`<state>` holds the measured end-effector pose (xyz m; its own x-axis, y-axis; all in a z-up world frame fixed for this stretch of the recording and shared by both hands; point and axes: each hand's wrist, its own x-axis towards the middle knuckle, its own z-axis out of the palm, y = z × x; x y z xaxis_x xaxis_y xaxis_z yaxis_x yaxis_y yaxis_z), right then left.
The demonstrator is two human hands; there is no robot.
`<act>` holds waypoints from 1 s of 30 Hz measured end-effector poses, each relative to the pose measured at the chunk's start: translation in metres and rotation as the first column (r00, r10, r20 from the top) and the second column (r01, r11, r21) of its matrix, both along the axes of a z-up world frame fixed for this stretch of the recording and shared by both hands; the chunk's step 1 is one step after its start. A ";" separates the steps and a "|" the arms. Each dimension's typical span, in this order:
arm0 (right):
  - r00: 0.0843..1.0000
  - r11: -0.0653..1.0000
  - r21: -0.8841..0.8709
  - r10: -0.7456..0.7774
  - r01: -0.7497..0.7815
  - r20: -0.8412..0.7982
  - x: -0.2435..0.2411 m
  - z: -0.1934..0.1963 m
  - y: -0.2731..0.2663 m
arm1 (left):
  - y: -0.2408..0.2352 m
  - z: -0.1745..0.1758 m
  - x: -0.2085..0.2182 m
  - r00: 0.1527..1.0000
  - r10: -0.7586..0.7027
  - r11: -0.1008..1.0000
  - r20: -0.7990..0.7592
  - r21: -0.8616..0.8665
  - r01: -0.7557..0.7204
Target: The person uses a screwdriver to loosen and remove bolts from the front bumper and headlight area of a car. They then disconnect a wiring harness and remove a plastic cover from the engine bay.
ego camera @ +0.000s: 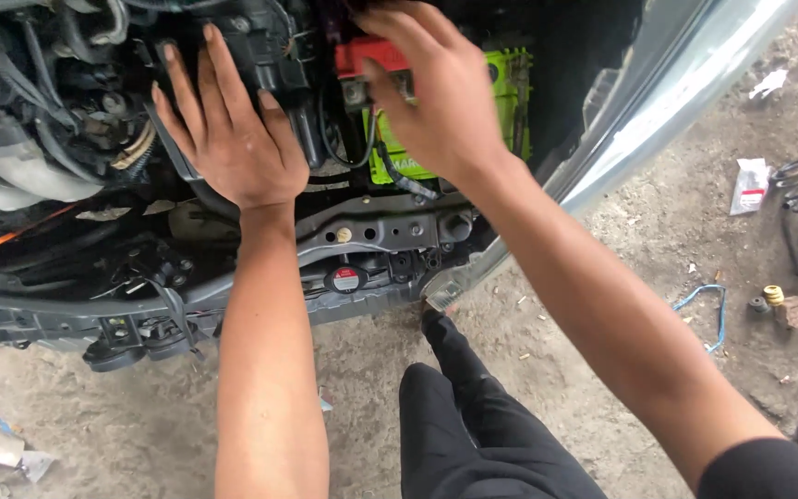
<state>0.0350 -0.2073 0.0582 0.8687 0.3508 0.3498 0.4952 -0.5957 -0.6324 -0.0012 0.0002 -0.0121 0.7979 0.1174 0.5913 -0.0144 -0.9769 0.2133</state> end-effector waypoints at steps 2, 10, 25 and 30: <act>1.000 0.997 -0.077 0.000 0.000 0.004 -0.025 0.003 -0.034 | -0.002 0.005 -0.002 1.000 -0.002 1.000 0.006 0.005 0.002; 0.991 0.953 -0.289 0.063 -0.095 -0.117 -0.102 -0.029 -0.072 | 0.008 -0.017 -0.007 0.999 -0.021 1.000 -0.036 0.018 0.021; 0.952 0.860 -0.477 -0.028 0.179 0.305 -0.104 -0.067 -0.028 | -0.045 -0.006 -0.084 0.974 -0.212 0.893 0.085 -0.389 0.228; 0.985 0.884 -0.454 -0.040 0.112 0.165 -0.090 -0.074 -0.021 | -0.076 -0.051 -0.090 0.986 0.001 0.993 -0.169 -0.112 -0.021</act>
